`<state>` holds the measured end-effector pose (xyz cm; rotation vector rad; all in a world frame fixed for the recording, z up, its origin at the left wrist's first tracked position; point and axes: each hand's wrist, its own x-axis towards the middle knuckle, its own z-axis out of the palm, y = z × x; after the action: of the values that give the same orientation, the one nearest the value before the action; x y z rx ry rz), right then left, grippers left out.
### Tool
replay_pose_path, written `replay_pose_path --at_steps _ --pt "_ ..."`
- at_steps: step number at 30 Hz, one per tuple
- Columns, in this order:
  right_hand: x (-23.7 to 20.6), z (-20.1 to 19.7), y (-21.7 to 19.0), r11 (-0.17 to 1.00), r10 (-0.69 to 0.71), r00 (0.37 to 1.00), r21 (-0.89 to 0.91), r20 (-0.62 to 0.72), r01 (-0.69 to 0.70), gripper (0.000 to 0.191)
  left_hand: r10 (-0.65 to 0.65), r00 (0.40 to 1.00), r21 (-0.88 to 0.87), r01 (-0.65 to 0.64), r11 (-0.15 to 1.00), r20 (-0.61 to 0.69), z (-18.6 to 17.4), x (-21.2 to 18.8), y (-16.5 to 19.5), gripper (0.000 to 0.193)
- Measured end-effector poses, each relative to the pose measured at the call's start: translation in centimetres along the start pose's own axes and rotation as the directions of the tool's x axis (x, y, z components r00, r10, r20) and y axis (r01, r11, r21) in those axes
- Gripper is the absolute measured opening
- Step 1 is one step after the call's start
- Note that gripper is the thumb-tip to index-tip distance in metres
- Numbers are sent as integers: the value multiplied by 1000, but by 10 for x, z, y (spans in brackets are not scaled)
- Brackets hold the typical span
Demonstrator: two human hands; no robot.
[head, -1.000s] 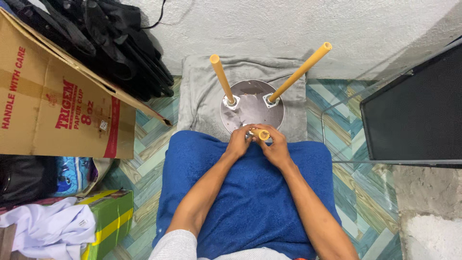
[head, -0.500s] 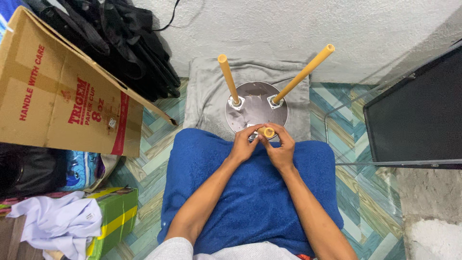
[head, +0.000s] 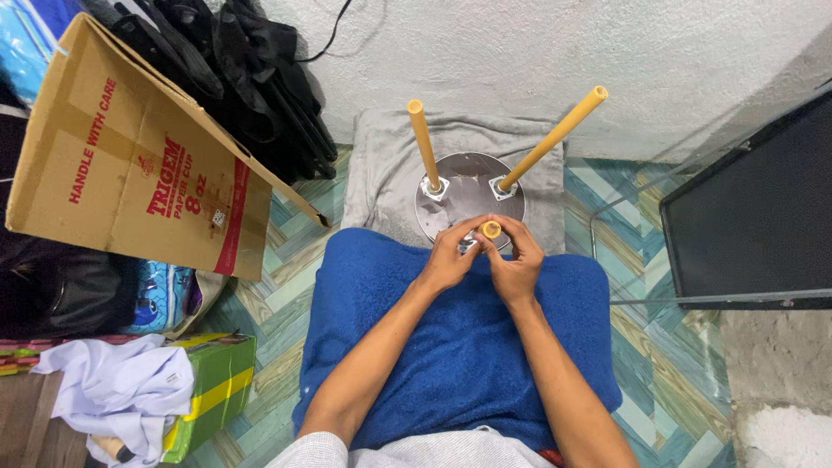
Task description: The person sits on the floor with a small round stool across their lap, flips the stool upside down, and unscrews its wooden legs from the metal mounting brackets by hand. They then work at loosening a leg fitting with their fingers.
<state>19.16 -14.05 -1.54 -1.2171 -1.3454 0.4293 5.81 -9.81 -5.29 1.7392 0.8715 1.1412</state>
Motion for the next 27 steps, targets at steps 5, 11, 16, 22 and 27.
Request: replay_pose_path --at_steps 5,11,16,22,27 --pt "1 4 0 996 65 998 62 -12 -64 34 -69 996 -10 70 998 63 -4 6 -2 42" --pt "4 4 0 995 93 995 18 18 -94 31 -35 998 22 34 999 55 -8 9 -8 41" --pt "10 -4 3 993 100 987 49 125 -106 30 -109 994 60 110 992 -20 -2 7 -9 41" --pt "18 -14 10 968 161 929 128 332 -214 35 -166 969 -29 164 986 -185 9 1 -8 41" --pt "14 -14 8 964 161 946 159 282 -211 40 -131 988 24 133 991 -76 -1 9 -4 46"
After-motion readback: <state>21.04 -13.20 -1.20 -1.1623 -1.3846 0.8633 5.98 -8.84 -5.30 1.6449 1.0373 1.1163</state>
